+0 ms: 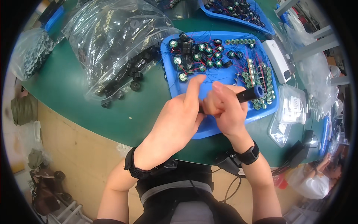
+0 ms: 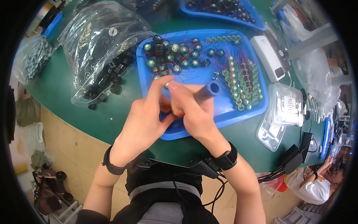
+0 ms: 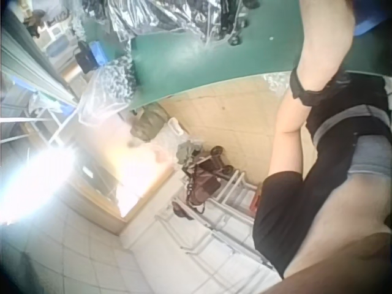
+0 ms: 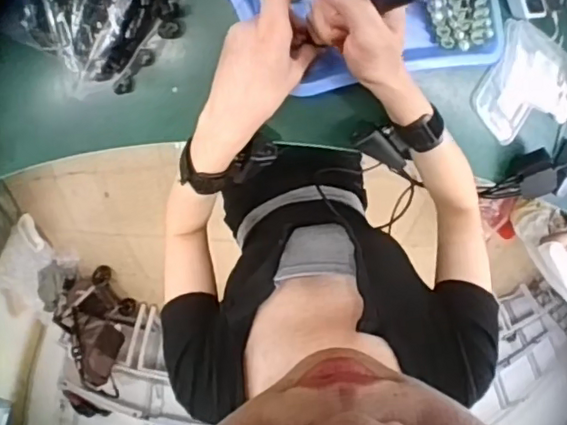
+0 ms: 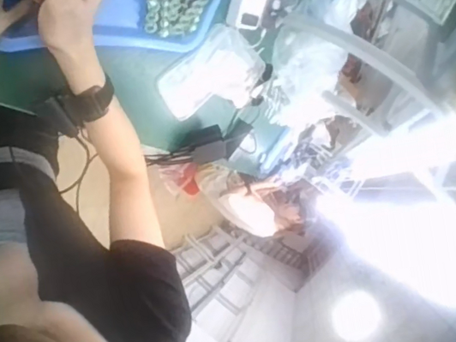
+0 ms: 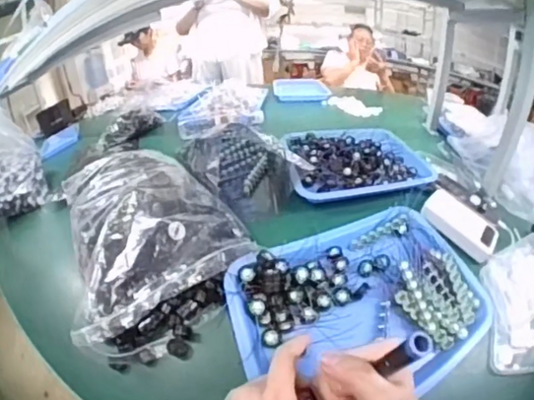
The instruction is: Assembling LED ring lights into black plastic housings at an industrial workbench.
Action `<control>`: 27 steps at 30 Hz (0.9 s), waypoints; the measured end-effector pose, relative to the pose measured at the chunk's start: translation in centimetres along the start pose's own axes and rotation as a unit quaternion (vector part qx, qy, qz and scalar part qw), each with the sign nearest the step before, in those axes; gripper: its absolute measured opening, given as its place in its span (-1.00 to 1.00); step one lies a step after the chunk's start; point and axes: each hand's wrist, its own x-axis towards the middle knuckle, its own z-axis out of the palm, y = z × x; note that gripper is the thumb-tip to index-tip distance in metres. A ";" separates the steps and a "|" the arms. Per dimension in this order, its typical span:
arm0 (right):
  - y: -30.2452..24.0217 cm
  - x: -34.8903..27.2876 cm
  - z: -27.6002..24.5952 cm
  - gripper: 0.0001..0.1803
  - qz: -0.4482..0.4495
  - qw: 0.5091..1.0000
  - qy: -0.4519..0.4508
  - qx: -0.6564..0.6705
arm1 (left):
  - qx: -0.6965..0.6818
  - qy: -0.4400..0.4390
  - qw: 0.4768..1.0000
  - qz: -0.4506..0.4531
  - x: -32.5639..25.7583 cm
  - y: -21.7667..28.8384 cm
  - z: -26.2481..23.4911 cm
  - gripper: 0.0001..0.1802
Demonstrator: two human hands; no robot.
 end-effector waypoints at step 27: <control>-0.1 -0.2 -0.3 -0.67 -0.008 0.997 -0.060 -0.052 | 0.029 0.014 0.999 0.009 -0.1 0.2 0.0 -0.29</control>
